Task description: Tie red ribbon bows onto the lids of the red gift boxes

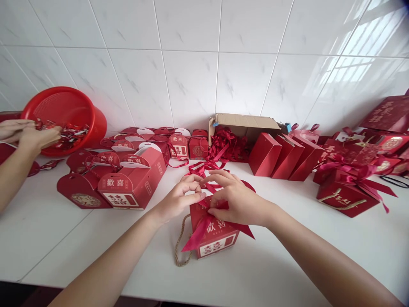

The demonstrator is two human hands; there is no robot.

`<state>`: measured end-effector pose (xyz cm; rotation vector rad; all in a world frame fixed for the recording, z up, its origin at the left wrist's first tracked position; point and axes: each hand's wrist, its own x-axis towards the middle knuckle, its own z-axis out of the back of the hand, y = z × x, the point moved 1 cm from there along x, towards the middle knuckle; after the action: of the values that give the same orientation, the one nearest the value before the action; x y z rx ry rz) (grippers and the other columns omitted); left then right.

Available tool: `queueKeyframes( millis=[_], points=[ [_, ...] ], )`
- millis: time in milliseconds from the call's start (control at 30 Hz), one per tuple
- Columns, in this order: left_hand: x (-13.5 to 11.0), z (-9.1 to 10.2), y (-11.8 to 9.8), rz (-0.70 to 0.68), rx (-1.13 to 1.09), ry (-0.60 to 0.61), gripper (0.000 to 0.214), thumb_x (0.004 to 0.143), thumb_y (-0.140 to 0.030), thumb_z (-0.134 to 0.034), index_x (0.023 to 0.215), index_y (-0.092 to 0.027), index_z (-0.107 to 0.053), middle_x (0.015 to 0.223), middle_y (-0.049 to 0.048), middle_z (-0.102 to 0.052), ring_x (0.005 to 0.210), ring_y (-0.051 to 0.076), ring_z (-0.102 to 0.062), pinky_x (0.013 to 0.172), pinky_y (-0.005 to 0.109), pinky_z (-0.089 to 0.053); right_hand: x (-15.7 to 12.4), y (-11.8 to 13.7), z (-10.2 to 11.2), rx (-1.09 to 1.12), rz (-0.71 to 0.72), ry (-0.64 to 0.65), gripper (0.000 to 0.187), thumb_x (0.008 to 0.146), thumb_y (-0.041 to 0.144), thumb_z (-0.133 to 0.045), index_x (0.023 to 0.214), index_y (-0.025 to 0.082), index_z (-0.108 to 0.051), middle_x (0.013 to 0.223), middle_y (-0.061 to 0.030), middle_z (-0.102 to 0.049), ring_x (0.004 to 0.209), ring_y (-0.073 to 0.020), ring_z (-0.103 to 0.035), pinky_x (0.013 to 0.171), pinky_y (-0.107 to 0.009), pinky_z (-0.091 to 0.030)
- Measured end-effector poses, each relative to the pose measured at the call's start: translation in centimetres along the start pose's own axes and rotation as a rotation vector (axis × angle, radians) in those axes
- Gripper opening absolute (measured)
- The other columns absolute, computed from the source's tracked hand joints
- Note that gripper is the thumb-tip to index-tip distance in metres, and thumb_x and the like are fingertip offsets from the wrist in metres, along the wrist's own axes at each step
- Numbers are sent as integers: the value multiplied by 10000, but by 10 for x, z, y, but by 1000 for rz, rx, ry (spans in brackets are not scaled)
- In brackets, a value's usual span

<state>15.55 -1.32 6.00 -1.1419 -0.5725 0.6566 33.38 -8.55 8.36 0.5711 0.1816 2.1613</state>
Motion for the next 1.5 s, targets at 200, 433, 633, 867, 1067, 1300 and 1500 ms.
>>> queueKeyframes(
  millis=[200,433,633,867,1067,1300,1500],
  points=[
    [1,2,3,48,-358,225,131,678,-231,-516,650,-189,-637,1096,75,-635,1208,325,-429,1002,421,-346,-5,2,4,68,-41,-42,88,784,201,-664,702,216,-694,1199,-47,-536,1211,-258,-420,1011,-485,-365],
    [-3,2,4,104,-369,202,111,701,-168,-538,625,-173,-618,1260,62,-583,1173,312,-491,945,404,-403,-9,1,5,162,-86,-24,73,790,190,-660,728,207,-693,1292,-56,-483,1238,-259,-411,1008,-465,-383],
    [-3,3,3,45,-166,152,183,779,-235,-519,626,-201,-615,1252,31,-587,1257,289,-409,1033,402,-326,-11,-2,4,115,-65,-31,59,804,227,-659,767,216,-704,1313,-53,-470,1276,-263,-363,1034,-484,-338],
    [-4,-2,6,50,-260,111,161,719,-163,-506,765,-203,-656,1269,36,-567,1208,308,-456,981,396,-370,-14,-4,6,131,-110,-95,126,859,335,-616,892,237,-686,1352,-62,-449,1286,-260,-368,1038,-486,-326],
    [3,-7,11,39,-474,-54,301,790,-238,-506,1067,-200,-617,1237,63,-581,1279,272,-397,931,332,-413,-50,-89,11,68,-530,-833,239,838,394,-564,995,220,-610,1280,-102,-496,1239,-265,-417,1034,-464,-314],
    [9,-11,17,113,-530,-135,236,794,-268,-538,998,-182,-621,1120,60,-628,1195,253,-469,915,313,-416,-112,-187,12,-98,-1091,-1254,400,710,452,-629,989,184,-528,1428,-177,-236,1358,-338,-196,1072,-513,-187],
    [9,-12,20,157,-542,-128,220,796,-259,-539,978,-176,-632,1103,64,-605,1210,271,-470,901,312,-440,-109,-206,15,-142,-1057,-1168,669,620,576,-713,1081,170,-448,1484,-218,-1,1405,-346,-12,1107,-471,-148]
  ],
)
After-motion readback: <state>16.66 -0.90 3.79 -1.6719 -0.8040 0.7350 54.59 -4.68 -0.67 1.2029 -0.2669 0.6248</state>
